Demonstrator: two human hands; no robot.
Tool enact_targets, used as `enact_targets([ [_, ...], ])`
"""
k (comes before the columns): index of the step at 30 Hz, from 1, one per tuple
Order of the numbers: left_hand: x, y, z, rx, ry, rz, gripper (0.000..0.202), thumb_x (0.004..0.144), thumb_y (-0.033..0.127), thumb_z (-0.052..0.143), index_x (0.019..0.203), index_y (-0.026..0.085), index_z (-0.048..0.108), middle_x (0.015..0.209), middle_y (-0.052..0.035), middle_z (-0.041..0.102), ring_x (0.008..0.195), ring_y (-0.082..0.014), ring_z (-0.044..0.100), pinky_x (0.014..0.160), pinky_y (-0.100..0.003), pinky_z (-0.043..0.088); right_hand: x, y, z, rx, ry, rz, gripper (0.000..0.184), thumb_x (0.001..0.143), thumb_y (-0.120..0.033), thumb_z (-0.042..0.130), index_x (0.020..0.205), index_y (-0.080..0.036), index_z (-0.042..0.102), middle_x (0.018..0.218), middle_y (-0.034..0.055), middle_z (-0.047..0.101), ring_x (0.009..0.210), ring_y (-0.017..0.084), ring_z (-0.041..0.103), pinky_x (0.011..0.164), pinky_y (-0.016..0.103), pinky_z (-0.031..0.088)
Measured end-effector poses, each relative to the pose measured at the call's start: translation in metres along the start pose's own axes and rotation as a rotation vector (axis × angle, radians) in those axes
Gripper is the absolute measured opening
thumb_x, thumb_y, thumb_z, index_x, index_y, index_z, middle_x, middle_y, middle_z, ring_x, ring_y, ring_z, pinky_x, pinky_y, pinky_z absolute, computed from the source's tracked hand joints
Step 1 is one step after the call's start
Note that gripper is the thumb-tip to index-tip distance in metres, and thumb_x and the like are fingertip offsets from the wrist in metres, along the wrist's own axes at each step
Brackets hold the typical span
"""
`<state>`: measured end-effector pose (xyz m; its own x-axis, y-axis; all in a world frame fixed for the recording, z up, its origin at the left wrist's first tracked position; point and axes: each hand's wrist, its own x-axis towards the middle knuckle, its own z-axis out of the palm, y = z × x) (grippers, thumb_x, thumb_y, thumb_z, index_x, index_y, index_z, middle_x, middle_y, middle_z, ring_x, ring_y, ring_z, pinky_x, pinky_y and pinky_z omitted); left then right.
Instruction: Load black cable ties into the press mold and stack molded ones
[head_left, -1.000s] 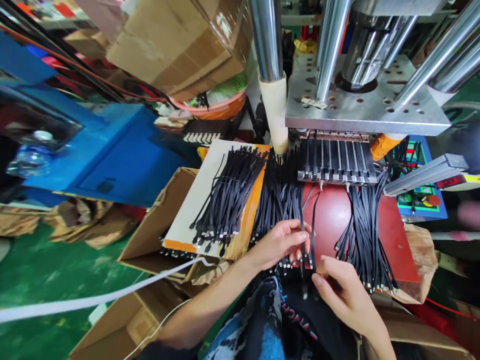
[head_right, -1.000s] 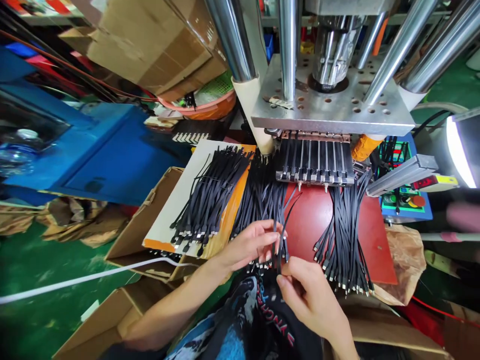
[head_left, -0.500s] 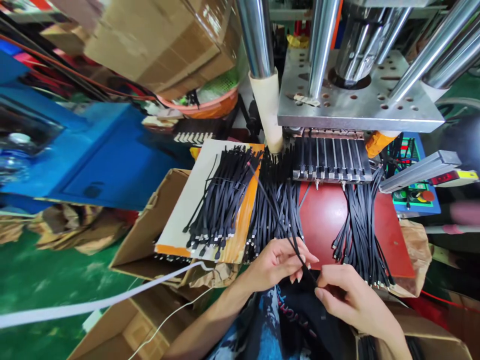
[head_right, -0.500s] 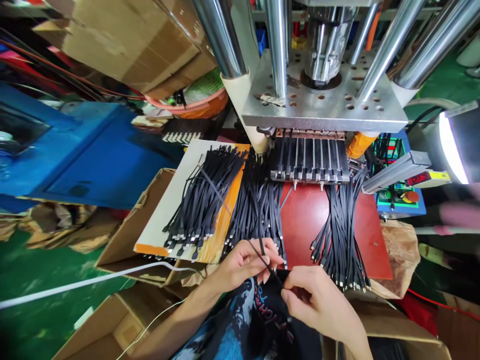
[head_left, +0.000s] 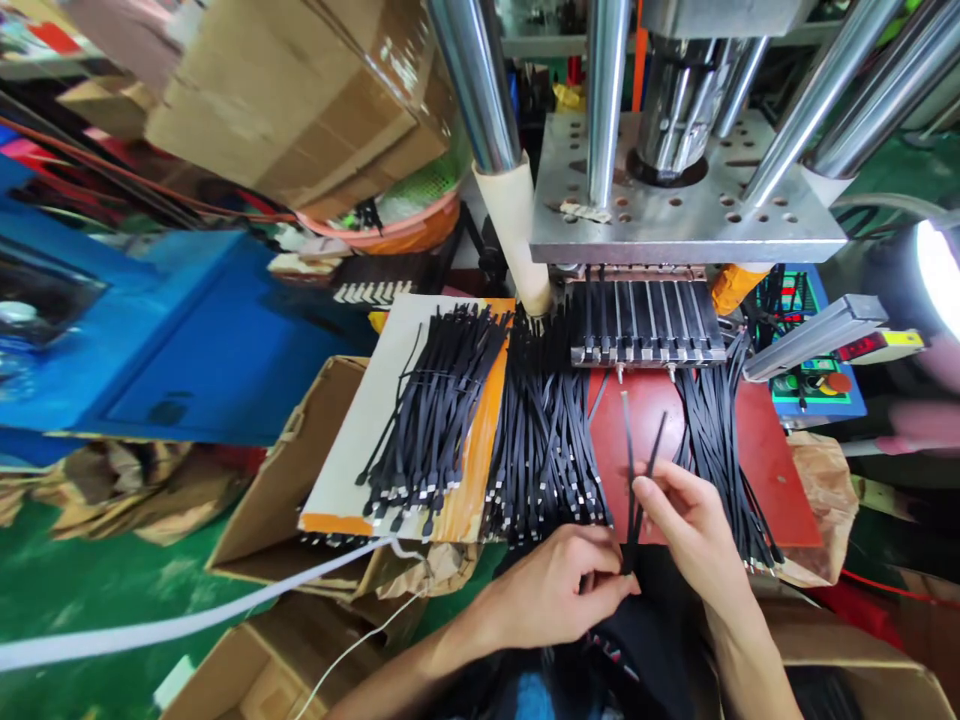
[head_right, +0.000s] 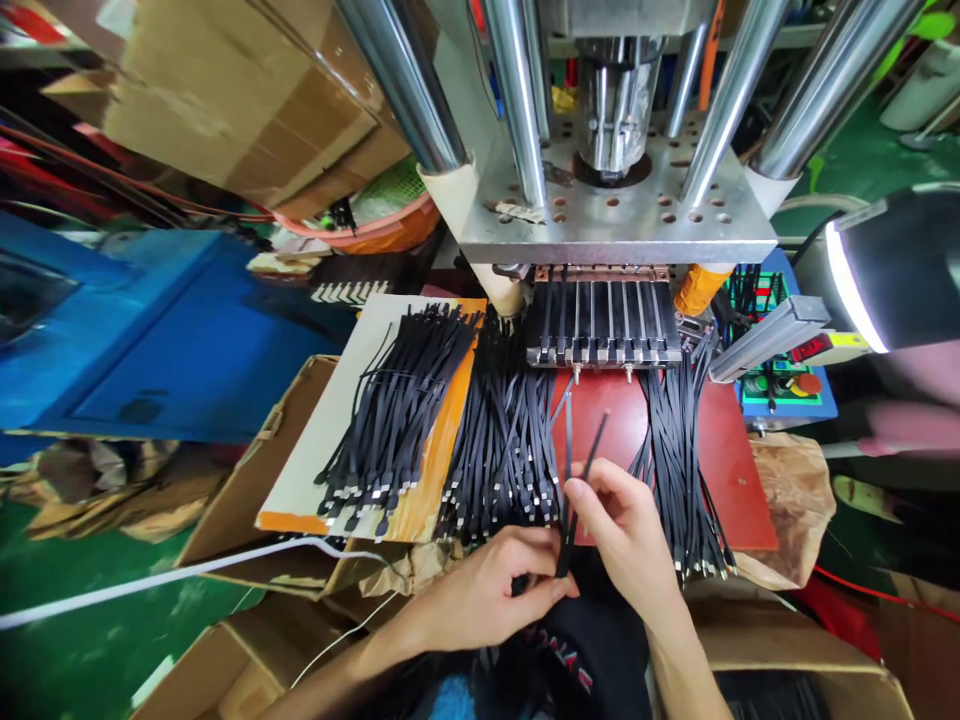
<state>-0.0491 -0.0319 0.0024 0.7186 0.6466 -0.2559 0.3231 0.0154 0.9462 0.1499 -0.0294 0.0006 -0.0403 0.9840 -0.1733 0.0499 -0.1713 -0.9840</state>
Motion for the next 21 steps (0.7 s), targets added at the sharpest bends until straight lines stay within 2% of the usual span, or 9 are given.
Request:
enact_targets([
  [2,0.005,0.005,-0.008,0.082,-0.038,-0.006,0.021,0.1,0.028,0.066,0.085,0.018,0.076,0.084,-0.0025,0.068,0.075,-0.016,0.063,0.074,-0.027,0.049,-0.001,0.001,0.003,-0.003,0.045,-0.047,0.039,0.101,-0.049,0.066,0.075,-0.02,0.063,0.066,-0.0028,0.05,0.059,0.012,0.045,0.055,0.025,0.04],
  [3,0.01,0.01,-0.014,0.103,-0.011,0.004,0.016,0.1,0.029,0.067,0.092,0.018,0.075,0.087,-0.002,0.068,0.076,-0.0157,0.063,0.073,-0.027,0.049,-0.003,0.002,0.003,-0.013,0.036,-0.065,0.04,0.102,-0.048,0.066,0.073,-0.02,0.062,0.066,-0.0026,0.051,0.058,0.012,0.045,0.054,0.024,0.04],
  [6,0.029,0.028,-0.037,0.054,0.238,0.116,0.027,0.098,0.037,0.072,0.118,0.018,0.073,0.102,-0.0045,0.07,0.086,-0.0173,0.065,0.081,-0.027,0.052,-0.01,0.003,0.002,-0.086,0.0,-0.104,0.04,0.103,-0.045,0.065,0.073,-0.019,0.061,0.07,-0.0015,0.054,0.061,0.012,0.046,0.054,0.024,0.038],
  [8,0.042,0.041,-0.052,0.019,0.342,0.227,0.028,0.1,0.039,0.07,0.114,0.016,0.075,0.105,-0.0072,0.073,0.093,-0.019,0.067,0.088,-0.029,0.052,-0.014,0.004,0.002,-0.148,-0.009,-0.121,0.039,0.104,-0.042,0.064,0.073,-0.019,0.059,0.071,-0.0013,0.053,0.063,0.012,0.045,0.056,0.024,0.037],
  [11,0.055,0.053,-0.063,-0.025,0.281,0.297,0.023,0.102,0.033,0.067,0.096,0.015,0.08,0.096,-0.0074,0.076,0.09,-0.0193,0.07,0.086,-0.029,0.053,-0.018,0.007,0.002,-0.229,-0.008,-0.165,0.03,0.107,-0.036,0.059,0.083,-0.02,0.066,0.077,0.0008,0.057,0.068,0.014,0.051,0.061,0.025,0.042],
  [14,0.058,0.058,-0.065,-0.083,0.199,0.284,0.025,0.102,0.032,0.067,0.092,0.015,0.082,0.096,-0.0082,0.078,0.088,-0.0194,0.072,0.084,-0.029,0.054,-0.02,0.01,-0.003,-0.28,0.05,-0.282,0.022,0.108,-0.03,0.056,0.105,-0.022,0.076,0.089,0.0052,0.067,0.078,0.018,0.062,0.069,0.028,0.051],
  [16,0.057,0.058,-0.065,-0.105,0.196,0.261,0.029,0.102,0.039,0.068,0.092,0.016,0.084,0.098,-0.0089,0.079,0.089,-0.0201,0.072,0.083,-0.03,0.054,-0.021,0.013,-0.007,-0.288,0.123,-0.346,0.022,0.106,-0.028,0.059,0.118,-0.025,0.078,0.095,0.0067,0.071,0.077,0.019,0.064,0.067,0.029,0.053],
  [19,0.056,0.057,-0.065,-0.148,0.217,0.238,0.037,0.099,0.052,0.071,0.093,0.018,0.085,0.096,-0.0092,0.078,0.088,-0.0206,0.072,0.08,-0.03,0.054,-0.019,0.016,-0.009,-0.271,0.207,-0.368,0.017,0.102,-0.025,0.067,0.113,-0.027,0.08,0.094,0.0062,0.071,0.071,0.018,0.062,0.057,0.028,0.048],
  [21,0.057,0.057,-0.067,-0.195,0.232,0.235,0.041,0.096,0.056,0.073,0.089,0.018,0.085,0.092,-0.0089,0.077,0.084,-0.0196,0.07,0.077,-0.03,0.053,-0.017,0.016,-0.006,-0.255,0.19,-0.366,0.012,0.1,-0.024,0.069,0.105,-0.026,0.08,0.09,0.0053,0.07,0.072,0.018,0.062,0.057,0.028,0.046],
])
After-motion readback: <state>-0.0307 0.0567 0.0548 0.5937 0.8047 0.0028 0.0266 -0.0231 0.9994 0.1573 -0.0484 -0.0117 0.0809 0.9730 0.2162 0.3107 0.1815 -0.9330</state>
